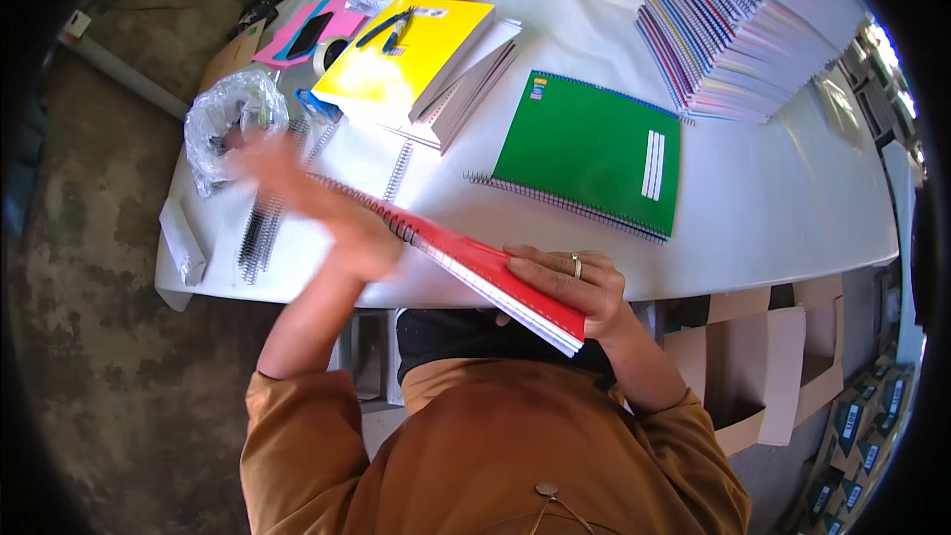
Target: The person trims the end of a spiral coil with pliers, stacks a notebook onto a pile, and then places the stack into a cardboard box. The person then picks up several notebooks one by one, manually threads a spiral coil through the punched holes by rotating it, and crimps the ends by hand to secure them.
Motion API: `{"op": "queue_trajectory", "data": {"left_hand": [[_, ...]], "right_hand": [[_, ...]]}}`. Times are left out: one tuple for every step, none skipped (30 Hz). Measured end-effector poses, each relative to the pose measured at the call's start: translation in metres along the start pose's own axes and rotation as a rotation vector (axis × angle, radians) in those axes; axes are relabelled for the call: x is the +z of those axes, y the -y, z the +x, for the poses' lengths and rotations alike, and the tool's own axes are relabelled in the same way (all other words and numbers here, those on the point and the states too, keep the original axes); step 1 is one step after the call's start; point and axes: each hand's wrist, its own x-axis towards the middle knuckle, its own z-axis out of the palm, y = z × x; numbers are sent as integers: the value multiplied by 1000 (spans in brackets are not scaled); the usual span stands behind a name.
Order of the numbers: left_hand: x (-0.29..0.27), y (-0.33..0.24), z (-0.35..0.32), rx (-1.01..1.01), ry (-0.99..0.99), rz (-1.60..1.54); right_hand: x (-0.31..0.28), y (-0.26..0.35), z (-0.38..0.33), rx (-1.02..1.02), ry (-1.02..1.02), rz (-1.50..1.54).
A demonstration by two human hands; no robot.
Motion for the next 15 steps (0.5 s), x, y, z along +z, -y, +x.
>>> {"op": "queue_trajectory", "data": {"left_hand": [[25,-18,23,158,-408,417],[39,-31,12,273,-282,326],[26,-26,5,442,-235,419],[11,-23,12,617,-190,491],[14,-3,12,569,-551,526],[23,19,15,485,-894,488],[21,15,29,465,-801,363],[19,8,41,444,-708,239],[29,0,20,320,-438,246],[39,-8,2,194,-182,278],[36,-18,1,383,-73,316],[32,-30,1,571,45,332],[21,-35,9,662,-21,370],[13,-35,18,633,-165,396],[13,-33,24,567,-283,382]], "right_hand": [[0,-3,1,23,-13,-28],[-4,-5,3,45,-44,-51],[-9,-2,4,102,-44,32],[-10,-7,-2,60,-6,-32],[-6,-5,2,40,-2,-21],[-2,-1,5,35,3,-16],[1,-3,6,5,26,-1],[3,-5,7,-25,49,15],[4,2,7,31,22,-2],[6,-6,-1,85,-23,51],[2,-7,-2,82,-42,26],[-1,-7,0,80,-61,1],[-3,-8,4,50,-39,-14],[-1,-5,3,50,-9,-17],[1,-5,4,34,22,-9]]}}
